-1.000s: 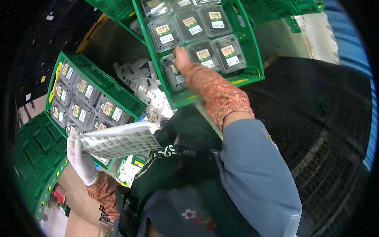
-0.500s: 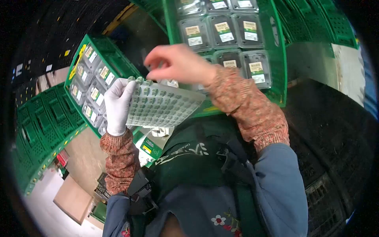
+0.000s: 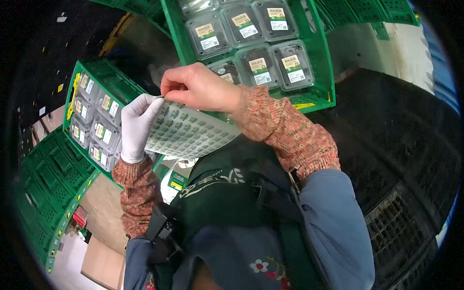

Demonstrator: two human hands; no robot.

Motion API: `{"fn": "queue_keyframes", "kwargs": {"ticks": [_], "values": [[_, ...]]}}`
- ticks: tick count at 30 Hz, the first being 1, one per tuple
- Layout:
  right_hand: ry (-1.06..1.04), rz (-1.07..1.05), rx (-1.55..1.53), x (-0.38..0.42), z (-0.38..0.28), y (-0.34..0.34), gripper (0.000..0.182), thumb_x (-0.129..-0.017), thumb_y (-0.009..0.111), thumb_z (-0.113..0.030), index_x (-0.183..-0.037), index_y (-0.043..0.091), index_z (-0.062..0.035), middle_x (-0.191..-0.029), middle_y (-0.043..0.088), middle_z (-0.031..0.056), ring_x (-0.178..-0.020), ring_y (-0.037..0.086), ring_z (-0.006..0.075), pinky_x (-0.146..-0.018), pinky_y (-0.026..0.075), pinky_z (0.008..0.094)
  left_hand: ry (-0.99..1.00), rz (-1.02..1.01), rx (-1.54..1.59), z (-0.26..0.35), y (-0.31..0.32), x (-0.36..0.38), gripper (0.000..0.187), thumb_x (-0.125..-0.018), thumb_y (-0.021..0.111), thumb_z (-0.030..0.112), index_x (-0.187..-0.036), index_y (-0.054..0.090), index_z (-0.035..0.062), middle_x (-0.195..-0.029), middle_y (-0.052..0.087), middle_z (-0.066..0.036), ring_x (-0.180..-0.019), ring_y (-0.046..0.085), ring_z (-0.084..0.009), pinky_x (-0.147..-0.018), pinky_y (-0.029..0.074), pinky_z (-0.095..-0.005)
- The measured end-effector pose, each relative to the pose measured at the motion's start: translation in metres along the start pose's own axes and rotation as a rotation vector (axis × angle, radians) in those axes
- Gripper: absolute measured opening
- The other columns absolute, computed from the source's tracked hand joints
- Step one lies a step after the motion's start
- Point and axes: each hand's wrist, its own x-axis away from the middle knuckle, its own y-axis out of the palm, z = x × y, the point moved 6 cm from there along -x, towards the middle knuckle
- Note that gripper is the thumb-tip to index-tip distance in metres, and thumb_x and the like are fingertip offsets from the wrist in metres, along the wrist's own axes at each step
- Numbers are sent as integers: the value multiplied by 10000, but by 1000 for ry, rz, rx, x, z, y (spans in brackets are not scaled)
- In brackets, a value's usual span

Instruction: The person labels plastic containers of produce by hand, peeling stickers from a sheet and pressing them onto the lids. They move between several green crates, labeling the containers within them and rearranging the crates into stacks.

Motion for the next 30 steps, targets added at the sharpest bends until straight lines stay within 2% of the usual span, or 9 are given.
{"fn": "queue_keyframes", "kwargs": {"ticks": [4,6,9,11,14,19,21,25,30], "values": [[7,65,62,9,12,-5,94,-836,616,-64,-906,596,-4,-769,625,43,-700,577,91,-645,480,252,-66,-95,165,-1,14,-3,111,-883,637,80,-817,627,-8,-724,597,51,-649,498,1,-589,400,-162],[32,114,99,15,18,-7,89,-841,612,-63,-903,590,-4,-763,620,33,-678,569,88,-629,476,243,-65,-96,65,-4,14,-6,115,-879,641,82,-810,628,-8,-713,591,54,-643,495,1,-583,398,-162],[177,185,-60,26,33,-14,88,-859,605,-69,-916,585,-6,-751,603,14,-651,558,74,-593,463,226,-65,-62,-69,-7,17,-11,176,-864,665,115,-740,618,-1,-649,555,60,-598,455,7,-535,359,-169],[320,274,-365,41,45,-31,87,-876,600,-75,-933,587,-11,-743,587,-1,-634,552,65,-566,453,218,-50,-69,-127,-10,18,-16,212,-858,675,133,-706,606,3,-623,535,63,-577,428,10,-513,334,-173],[359,670,-427,78,107,-93,145,-856,627,-97,-953,604,8,-758,607,41,-608,583,103,-546,499,246,-47,-64,-65,-4,15,-13,215,-872,659,137,-710,600,9,-635,538,66,-580,419,7,-520,327,-177],[764,775,237,114,252,-166,283,-802,713,-274,-862,677,1,-721,647,72,-610,594,119,-586,492,264,-63,-86,21,-5,11,-10,173,-890,643,136,-779,624,4,-701,582,52,-633,471,-5,-581,379,-174],[811,695,468,93,271,-169,338,-762,719,-351,-831,699,-21,-769,674,113,-686,642,204,-653,514,319,-81,-85,23,-7,11,-8,164,-894,640,135,-801,631,1,-719,595,45,-649,486,-9,-602,393,-174],[980,591,717,73,263,-160,370,-725,703,-416,-837,722,-64,-912,688,158,-876,654,343,-787,515,416,-78,-89,42,-13,10,-6,152,-897,637,136,-832,640,-1,-722,605,38,-656,509,-15,-613,410,-178],[828,617,854,87,224,-170,319,-767,683,-300,-927,561,-53,-828,660,175,-875,635,360,-772,494,455,-54,-75,76,-7,6,-3,148,-896,638,130,-821,633,2,-725,612,33,-648,515,-18,-611,413,-177]]}}
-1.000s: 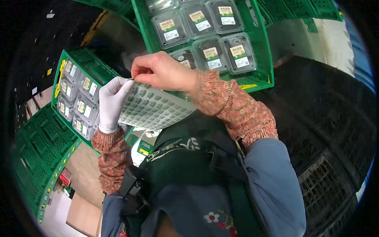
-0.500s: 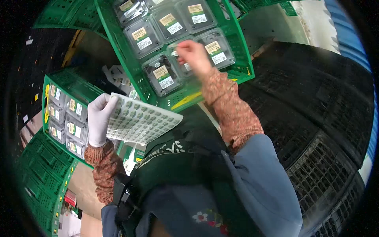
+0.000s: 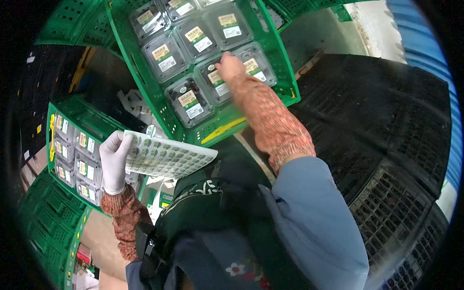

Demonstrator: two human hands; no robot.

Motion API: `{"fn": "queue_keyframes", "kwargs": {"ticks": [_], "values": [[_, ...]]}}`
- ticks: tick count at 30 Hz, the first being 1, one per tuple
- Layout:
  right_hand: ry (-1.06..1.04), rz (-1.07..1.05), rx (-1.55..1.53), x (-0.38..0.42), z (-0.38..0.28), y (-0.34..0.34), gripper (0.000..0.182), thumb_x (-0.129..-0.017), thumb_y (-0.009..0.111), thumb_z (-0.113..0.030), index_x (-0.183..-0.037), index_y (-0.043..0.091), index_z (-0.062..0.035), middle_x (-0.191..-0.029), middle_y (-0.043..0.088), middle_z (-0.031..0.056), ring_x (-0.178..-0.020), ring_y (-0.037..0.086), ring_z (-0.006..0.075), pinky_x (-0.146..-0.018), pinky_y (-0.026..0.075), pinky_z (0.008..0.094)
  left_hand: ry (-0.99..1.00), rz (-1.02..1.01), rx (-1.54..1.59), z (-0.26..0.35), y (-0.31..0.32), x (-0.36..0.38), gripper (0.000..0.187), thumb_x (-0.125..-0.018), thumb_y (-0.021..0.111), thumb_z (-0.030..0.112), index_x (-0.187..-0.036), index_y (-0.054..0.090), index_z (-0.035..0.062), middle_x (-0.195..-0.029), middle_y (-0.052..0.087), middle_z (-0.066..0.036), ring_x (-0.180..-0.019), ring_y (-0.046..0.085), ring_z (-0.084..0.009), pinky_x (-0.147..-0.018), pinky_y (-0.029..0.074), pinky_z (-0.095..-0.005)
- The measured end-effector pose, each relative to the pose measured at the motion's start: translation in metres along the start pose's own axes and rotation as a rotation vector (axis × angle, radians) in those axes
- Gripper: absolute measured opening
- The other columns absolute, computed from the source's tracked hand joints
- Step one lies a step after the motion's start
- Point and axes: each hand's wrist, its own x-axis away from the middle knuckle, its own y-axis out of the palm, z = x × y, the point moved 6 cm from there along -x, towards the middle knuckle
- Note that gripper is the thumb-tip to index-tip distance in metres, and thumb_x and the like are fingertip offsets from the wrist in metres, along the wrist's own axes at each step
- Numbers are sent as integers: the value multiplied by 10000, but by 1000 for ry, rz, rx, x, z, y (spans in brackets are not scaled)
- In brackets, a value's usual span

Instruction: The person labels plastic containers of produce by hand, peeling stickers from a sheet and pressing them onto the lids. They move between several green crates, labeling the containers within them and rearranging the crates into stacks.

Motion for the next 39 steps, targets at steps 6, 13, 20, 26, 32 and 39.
{"fn": "queue_keyframes", "kwargs": {"ticks": [6,13,20,26,32,39], "values": [[-225,267,84,-11,45,-48,175,-790,598,-105,-924,501,-45,-833,630,194,-842,627,384,-720,491,487,8,24,86,-1,1,-2,135,-891,640,116,-808,627,12,-729,607,37,-640,504,-12,-599,401,-171],[-111,28,363,-32,49,-49,239,-808,609,-140,-991,499,-33,-899,646,205,-872,640,393,-746,520,478,43,34,30,8,4,-2,142,-887,636,112,-792,624,7,-709,598,33,-643,497,-17,-602,394,-175],[-416,-447,-629,52,-90,-89,286,-812,720,-284,-957,670,-42,-836,675,36,-761,622,105,-663,510,265,29,55,90,16,11,-6,175,-887,643,133,-766,623,8,-693,589,40,-637,494,-16,-600,395,-178],[-652,-744,-789,126,-176,-101,173,-787,714,-151,-846,649,-1,-718,637,23,-685,572,60,-618,481,245,104,48,-62,29,23,-22,222,-883,653,151,-729,613,-4,-656,584,36,-602,474,-11,-551,375,-177],[-451,-278,-722,-3,-105,-106,126,-827,664,-143,-831,641,-19,-738,631,7,-699,551,61,-643,471,249,65,91,-15,24,20,-35,209,-883,647,130,-723,600,5,-639,559,48,-582,445,1,-526,347,-171],[-126,130,-85,-185,-9,-75,233,-790,673,-297,-868,673,-77,-896,684,122,-848,658,270,-754,506,397,-18,150,121,25,7,-43,146,-895,625,108,-780,620,18,-701,591,40,-634,487,-16,-601,388,-181]]}}
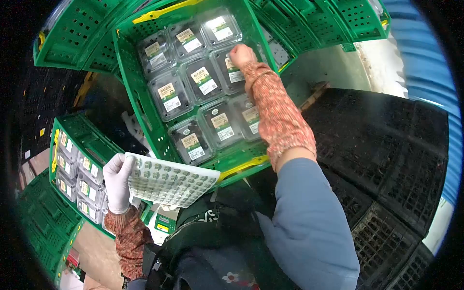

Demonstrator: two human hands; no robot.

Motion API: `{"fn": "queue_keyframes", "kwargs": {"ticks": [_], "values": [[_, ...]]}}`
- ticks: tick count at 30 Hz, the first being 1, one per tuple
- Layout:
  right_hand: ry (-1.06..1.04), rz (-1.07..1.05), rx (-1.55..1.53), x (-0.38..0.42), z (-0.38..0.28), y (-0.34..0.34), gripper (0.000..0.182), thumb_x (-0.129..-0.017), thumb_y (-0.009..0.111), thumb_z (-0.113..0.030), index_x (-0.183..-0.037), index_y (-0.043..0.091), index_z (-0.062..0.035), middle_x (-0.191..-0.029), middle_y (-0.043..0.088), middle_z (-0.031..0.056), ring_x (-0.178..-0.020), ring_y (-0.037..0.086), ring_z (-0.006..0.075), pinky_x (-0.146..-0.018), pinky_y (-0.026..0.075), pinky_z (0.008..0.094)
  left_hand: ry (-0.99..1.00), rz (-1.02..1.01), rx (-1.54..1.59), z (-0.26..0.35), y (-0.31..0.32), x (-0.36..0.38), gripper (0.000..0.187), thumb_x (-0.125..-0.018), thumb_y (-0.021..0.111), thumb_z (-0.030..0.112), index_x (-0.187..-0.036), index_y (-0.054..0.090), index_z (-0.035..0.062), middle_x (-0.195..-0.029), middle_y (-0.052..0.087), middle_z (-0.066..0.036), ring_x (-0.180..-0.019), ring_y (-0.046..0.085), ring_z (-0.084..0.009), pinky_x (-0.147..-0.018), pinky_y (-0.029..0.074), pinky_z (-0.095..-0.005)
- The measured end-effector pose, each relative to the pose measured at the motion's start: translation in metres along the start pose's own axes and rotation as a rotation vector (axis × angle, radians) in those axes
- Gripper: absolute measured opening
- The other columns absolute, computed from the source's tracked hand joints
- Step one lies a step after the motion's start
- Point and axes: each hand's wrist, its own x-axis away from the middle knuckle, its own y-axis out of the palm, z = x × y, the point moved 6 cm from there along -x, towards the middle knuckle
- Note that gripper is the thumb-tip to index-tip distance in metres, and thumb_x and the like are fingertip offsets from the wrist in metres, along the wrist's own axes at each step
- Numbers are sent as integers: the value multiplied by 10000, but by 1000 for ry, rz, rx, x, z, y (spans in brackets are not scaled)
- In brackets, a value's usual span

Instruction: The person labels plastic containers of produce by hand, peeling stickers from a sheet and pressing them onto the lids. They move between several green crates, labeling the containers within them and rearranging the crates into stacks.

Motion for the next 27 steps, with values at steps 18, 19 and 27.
{"fn": "queue_keyframes", "kwargs": {"ticks": [18,19,27], "values": [[-362,-532,-1136,253,-197,-79,444,-806,668,-21,-1228,532,-56,-1031,590,-6,-943,536,76,-824,464,250,379,606,84,11,-47,15,242,-916,625,216,-722,617,72,-681,566,69,-607,423,-6,-580,316,-172],[-359,-482,-1198,251,-197,-80,411,-811,663,-15,-1205,551,-50,-1032,594,-9,-925,541,67,-814,466,242,389,617,117,10,-47,18,249,-916,626,219,-716,615,71,-679,565,67,-607,425,-8,-580,313,-173],[-229,-615,-1172,246,-192,-89,187,-839,658,-19,-1024,640,-1,-880,656,-11,-765,565,34,-706,469,206,376,322,270,15,-37,36,180,-864,615,40,-1031,649,-19,-853,639,-17,-728,555,-69,-711,442,-201]]}}
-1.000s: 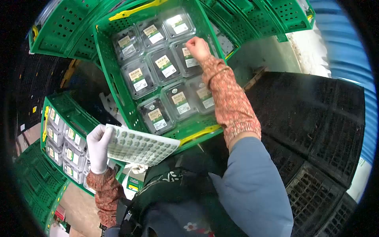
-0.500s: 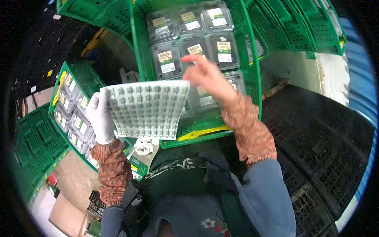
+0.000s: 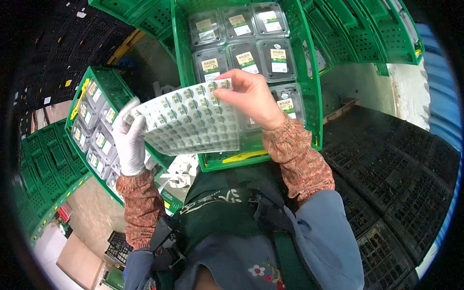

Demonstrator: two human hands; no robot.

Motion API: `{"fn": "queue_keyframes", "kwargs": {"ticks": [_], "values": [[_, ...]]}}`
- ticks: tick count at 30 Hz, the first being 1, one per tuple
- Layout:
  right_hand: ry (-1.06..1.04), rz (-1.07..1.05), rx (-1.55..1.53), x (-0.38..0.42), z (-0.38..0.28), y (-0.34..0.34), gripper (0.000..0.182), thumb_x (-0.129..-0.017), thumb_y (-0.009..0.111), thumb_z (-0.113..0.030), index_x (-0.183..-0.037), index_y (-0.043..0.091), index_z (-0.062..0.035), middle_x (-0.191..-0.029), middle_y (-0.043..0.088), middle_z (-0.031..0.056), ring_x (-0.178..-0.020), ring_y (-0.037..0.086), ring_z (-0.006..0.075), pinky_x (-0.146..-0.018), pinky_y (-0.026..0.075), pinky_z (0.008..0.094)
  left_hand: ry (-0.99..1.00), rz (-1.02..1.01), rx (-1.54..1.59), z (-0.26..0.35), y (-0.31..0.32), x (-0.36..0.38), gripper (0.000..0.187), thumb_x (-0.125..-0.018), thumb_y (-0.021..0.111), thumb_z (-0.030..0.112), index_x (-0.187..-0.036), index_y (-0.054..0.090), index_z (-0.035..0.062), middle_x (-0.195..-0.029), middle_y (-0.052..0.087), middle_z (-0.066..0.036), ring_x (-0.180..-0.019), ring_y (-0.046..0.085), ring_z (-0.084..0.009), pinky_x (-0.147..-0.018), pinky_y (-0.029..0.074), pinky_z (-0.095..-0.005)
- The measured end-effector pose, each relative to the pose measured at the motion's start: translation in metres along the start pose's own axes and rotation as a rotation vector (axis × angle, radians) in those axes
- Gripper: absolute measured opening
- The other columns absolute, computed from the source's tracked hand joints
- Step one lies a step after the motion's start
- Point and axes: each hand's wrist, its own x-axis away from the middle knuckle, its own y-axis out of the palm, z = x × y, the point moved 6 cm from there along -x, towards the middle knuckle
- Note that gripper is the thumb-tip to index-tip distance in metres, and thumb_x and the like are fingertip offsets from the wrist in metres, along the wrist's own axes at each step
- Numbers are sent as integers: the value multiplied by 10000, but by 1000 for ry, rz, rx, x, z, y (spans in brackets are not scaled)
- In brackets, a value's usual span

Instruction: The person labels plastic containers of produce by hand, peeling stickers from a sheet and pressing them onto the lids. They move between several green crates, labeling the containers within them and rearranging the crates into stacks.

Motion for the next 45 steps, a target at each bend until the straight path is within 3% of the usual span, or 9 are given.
{"fn": "queue_keyframes", "kwargs": {"ticks": [8,12,15,21,26,37,40,42,45], "values": [[-65,126,31,-5,-2,5,249,-892,640,-177,-696,590,-32,-653,492,-91,-625,374,-1,-524,304,190,91,220,-179,1,-13,5,112,-885,632,69,-949,657,-20,-845,641,-13,-738,536,-41,-680,431,-185],[-63,-28,392,-25,5,-9,221,-859,680,-217,-809,600,-17,-702,549,-48,-674,462,27,-596,402,216,172,184,-154,10,-13,2,99,-900,619,61,-954,658,-10,-843,630,10,-746,520,-31,-697,419,-174],[-632,-55,798,-32,-44,7,297,-779,714,-195,-1023,598,-71,-968,616,52,-895,604,207,-743,495,340,158,140,-247,13,-15,-1,88,-889,629,49,-955,660,-1,-827,617,25,-743,512,-27,-693,415,-167],[-592,-333,1039,-44,-38,37,192,-763,689,-184,-930,602,-148,-824,566,36,-828,594,259,-667,489,378,185,51,-445,18,0,-4,91,-883,625,32,-961,661,3,-788,601,38,-688,501,-23,-628,407,-167],[-678,-295,1053,-36,-24,41,117,-768,659,-128,-829,558,-127,-795,568,37,-736,600,255,-570,486,358,22,33,-422,-3,-3,-8,93,-892,622,63,-950,653,-3,-764,593,38,-682,488,-15,-616,391,-160],[-453,-411,1027,-42,15,35,119,-805,629,-148,-858,547,-80,-813,551,58,-771,592,247,-622,480,375,-262,-12,-255,-48,-5,-22,88,-887,636,82,-919,657,3,-771,590,56,-690,475,-7,-627,380,-160],[-278,-301,644,-69,13,0,57,-860,588,-122,-859,571,-68,-777,560,36,-702,562,158,-641,473,306,-248,45,-218,-56,-15,-28,99,-891,634,94,-907,658,-1,-777,603,47,-696,491,-13,-640,396,-168],[-15,2,239,-109,59,-64,51,-861,615,-89,-851,595,-43,-763,592,-26,-710,515,45,-624,446,217,-258,85,-208,-54,-22,-29,107,-894,630,97,-901,658,-6,-788,619,35,-703,507,-20,-653,409,-173],[111,308,625,-167,150,-165,226,-774,709,-217,-829,658,-3,-734,663,73,-678,614,127,-642,496,279,-272,105,-212,-59,-39,-29,117,-902,620,102,-894,651,-10,-795,626,22,-702,516,-28,-661,415,-176]]}}
